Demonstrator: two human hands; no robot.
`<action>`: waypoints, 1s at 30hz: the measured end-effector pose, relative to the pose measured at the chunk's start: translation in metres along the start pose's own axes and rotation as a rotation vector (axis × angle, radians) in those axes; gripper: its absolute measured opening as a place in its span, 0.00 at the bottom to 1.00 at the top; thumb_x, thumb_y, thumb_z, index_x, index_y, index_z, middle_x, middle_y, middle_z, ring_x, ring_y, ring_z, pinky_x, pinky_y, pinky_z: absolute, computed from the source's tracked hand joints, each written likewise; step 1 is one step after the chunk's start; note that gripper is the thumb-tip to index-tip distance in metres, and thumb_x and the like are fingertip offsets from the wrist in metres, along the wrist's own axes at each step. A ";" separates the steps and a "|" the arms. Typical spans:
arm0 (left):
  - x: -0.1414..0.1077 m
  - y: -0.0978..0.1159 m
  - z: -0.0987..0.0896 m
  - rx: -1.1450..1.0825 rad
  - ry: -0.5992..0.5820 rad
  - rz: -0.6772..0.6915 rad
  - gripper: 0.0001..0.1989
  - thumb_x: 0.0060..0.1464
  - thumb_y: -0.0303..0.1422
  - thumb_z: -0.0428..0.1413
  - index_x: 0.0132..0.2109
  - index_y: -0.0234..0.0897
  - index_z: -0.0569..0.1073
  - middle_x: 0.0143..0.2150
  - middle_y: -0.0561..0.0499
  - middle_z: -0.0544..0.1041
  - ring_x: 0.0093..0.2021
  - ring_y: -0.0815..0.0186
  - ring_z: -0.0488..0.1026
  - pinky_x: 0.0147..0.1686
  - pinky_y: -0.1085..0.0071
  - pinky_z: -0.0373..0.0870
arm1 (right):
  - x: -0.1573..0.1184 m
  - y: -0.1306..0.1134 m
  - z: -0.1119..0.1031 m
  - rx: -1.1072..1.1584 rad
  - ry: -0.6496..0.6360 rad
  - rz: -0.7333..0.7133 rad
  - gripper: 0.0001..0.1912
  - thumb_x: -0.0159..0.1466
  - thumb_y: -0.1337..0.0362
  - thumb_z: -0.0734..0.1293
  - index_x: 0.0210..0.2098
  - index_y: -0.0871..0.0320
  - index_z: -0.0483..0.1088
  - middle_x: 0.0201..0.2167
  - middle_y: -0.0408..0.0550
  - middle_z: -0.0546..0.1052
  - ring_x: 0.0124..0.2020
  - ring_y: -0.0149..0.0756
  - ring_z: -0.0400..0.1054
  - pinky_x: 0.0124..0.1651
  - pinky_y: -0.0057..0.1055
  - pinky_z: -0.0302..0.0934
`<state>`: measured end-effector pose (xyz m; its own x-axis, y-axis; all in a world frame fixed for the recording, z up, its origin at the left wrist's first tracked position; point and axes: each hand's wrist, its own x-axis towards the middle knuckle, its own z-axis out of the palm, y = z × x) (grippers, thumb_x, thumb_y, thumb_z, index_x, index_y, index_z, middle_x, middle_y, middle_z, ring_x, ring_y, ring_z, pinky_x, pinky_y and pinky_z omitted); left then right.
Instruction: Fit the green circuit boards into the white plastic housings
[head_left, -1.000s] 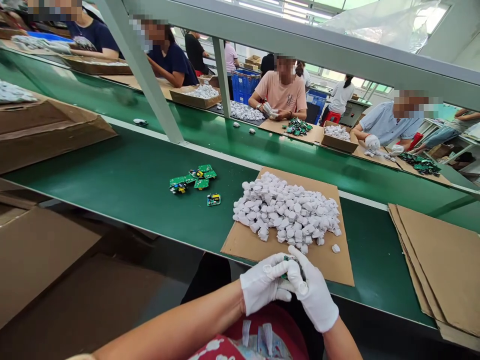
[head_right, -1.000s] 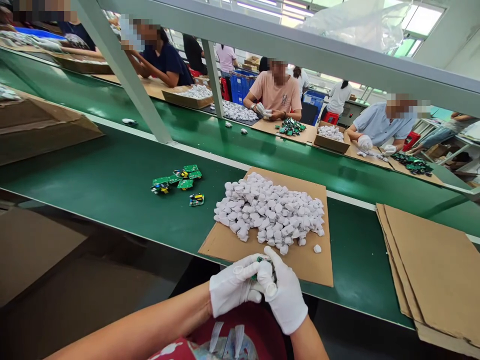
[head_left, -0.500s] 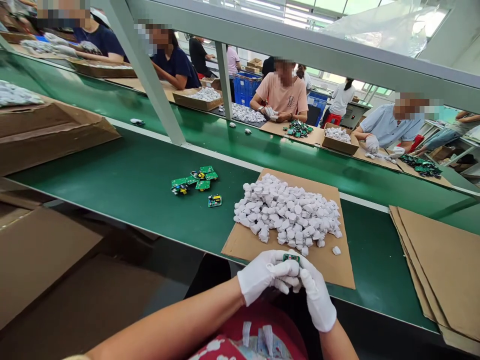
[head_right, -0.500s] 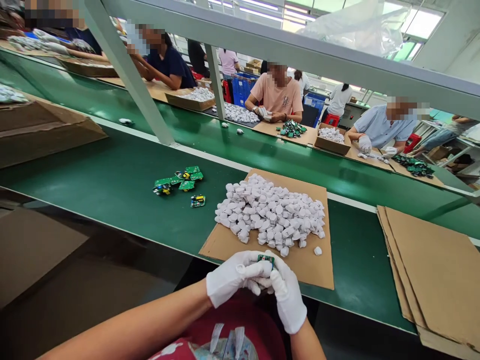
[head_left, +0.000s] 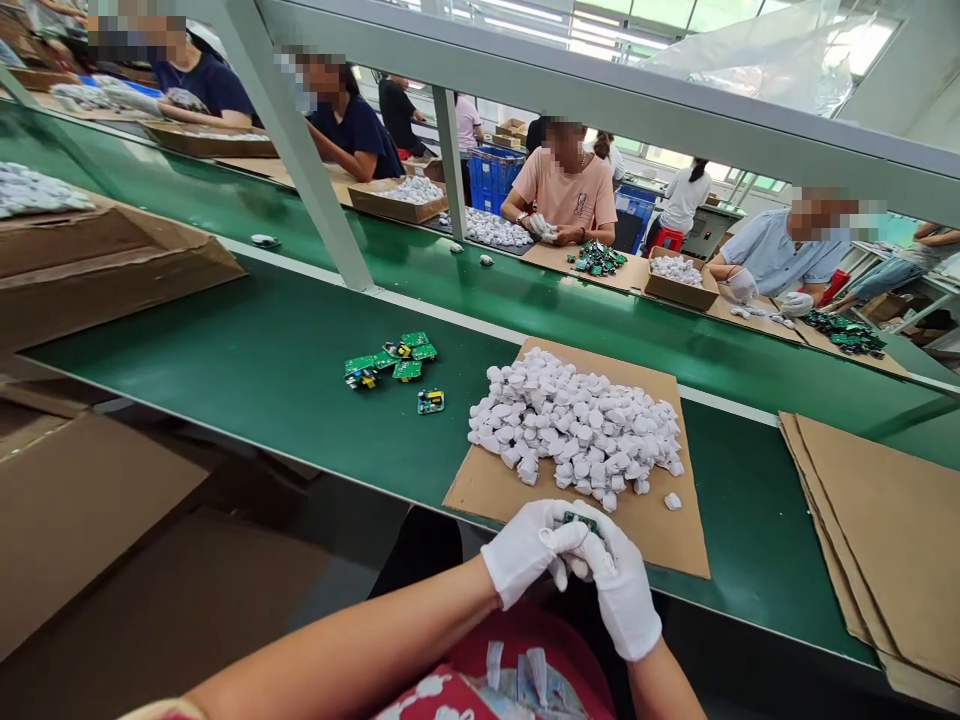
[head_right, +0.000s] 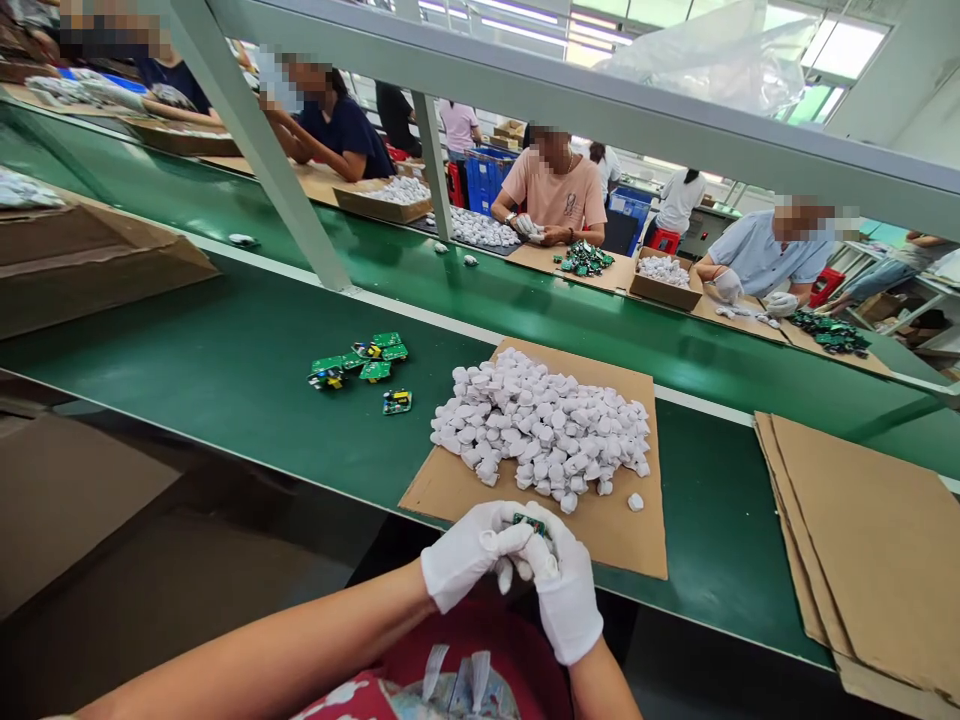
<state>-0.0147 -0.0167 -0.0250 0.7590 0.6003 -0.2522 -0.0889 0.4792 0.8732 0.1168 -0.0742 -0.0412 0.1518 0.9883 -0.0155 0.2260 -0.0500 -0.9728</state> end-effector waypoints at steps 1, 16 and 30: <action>0.000 0.001 0.000 -0.021 -0.013 0.002 0.19 0.48 0.44 0.56 0.30 0.28 0.77 0.28 0.42 0.77 0.24 0.69 0.71 0.17 0.81 0.64 | 0.000 0.000 -0.001 0.012 0.008 0.002 0.18 0.61 0.55 0.63 0.46 0.56 0.73 0.44 0.49 0.78 0.46 0.41 0.71 0.52 0.35 0.63; -0.009 0.018 0.006 0.011 -0.070 0.062 0.22 0.43 0.46 0.60 0.39 0.32 0.71 0.29 0.48 0.73 0.26 0.70 0.70 0.22 0.78 0.67 | 0.000 0.002 0.001 0.033 -0.004 -0.010 0.19 0.61 0.51 0.61 0.40 0.59 0.73 0.29 0.48 0.77 0.31 0.36 0.70 0.34 0.27 0.65; -0.007 0.031 0.017 -0.100 -0.012 -0.096 0.18 0.42 0.41 0.60 0.36 0.31 0.72 0.24 0.49 0.73 0.22 0.70 0.71 0.21 0.78 0.67 | 0.001 0.003 0.002 0.410 -0.080 0.130 0.31 0.64 0.43 0.52 0.50 0.58 0.70 0.36 0.52 0.79 0.27 0.36 0.71 0.27 0.31 0.67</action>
<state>-0.0122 -0.0170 0.0107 0.7746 0.5411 -0.3275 -0.0784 0.5959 0.7992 0.1158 -0.0731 -0.0442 0.0754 0.9863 -0.1465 -0.1931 -0.1297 -0.9726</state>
